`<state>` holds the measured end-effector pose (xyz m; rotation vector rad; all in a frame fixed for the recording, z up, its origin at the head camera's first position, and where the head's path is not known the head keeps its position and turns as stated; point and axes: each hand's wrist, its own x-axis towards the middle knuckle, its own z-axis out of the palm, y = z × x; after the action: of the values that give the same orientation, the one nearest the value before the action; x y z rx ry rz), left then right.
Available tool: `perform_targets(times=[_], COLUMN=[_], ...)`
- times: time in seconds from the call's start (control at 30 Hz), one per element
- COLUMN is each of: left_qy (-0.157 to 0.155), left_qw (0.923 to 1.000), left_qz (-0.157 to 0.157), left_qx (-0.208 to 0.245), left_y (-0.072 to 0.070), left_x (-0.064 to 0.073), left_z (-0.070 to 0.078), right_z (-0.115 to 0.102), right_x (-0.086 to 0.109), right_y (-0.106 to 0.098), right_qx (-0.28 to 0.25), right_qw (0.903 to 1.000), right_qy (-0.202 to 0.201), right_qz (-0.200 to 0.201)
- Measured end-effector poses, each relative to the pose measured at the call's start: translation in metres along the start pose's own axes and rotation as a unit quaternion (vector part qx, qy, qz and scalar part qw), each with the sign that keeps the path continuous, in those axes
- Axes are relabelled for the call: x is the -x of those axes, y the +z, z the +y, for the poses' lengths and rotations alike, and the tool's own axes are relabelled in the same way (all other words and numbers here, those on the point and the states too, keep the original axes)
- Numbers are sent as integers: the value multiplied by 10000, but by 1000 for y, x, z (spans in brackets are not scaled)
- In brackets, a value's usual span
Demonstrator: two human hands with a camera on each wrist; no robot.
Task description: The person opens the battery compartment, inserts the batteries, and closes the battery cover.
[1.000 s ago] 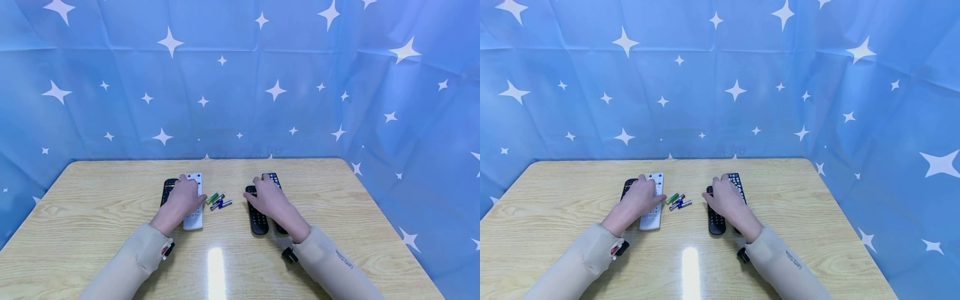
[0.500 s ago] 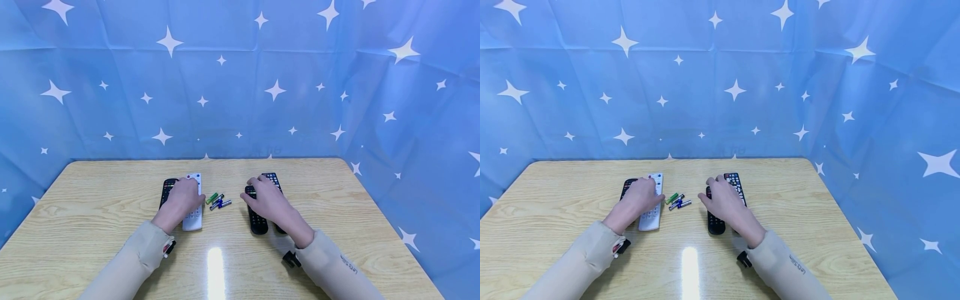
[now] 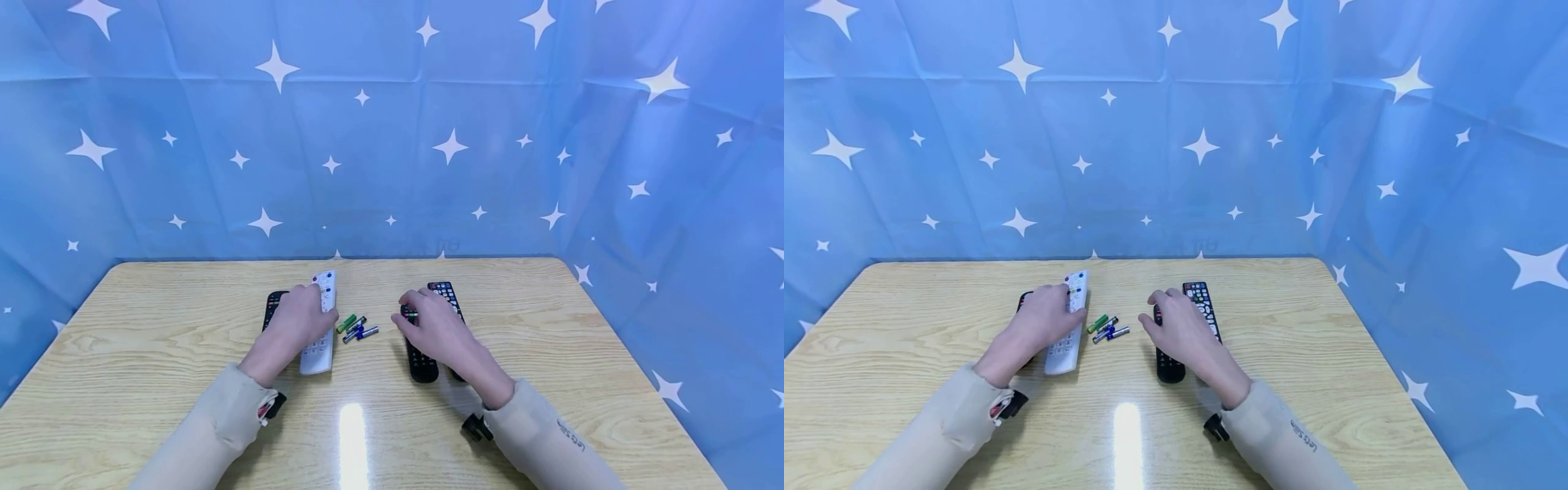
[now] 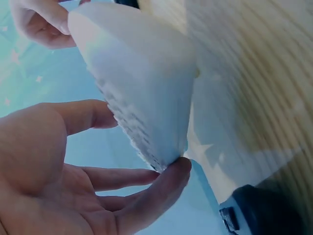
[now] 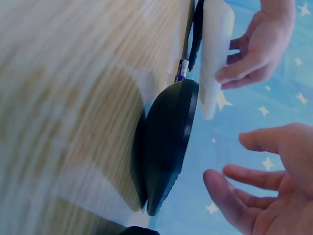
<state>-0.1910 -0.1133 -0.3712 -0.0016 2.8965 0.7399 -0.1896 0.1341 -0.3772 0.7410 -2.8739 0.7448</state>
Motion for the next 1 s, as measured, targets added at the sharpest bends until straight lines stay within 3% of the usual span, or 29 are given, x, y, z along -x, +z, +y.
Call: perform_targets(times=[0.3,0.47,0.67,1.0], left_qy=[379,610,685,950], left_qw=[9970,9922,9882,9769], left_qz=[386,595,605,564], left_qx=[559,913,1231,1828], left_y=[-4,-5,-4,-4], left_x=[6,9,11,12], left_z=[1,2,3,4], right_z=[-2,-3,-4,-9], right_x=[-1,-2,-3,-5], right_y=[3,3,2,6], right_qx=[-360,-595,-890,-1588], right_qw=[9982,9963,9941,9819], right_qy=[-332,-535,-612,-616], right_qz=[332,306,-20,-822])
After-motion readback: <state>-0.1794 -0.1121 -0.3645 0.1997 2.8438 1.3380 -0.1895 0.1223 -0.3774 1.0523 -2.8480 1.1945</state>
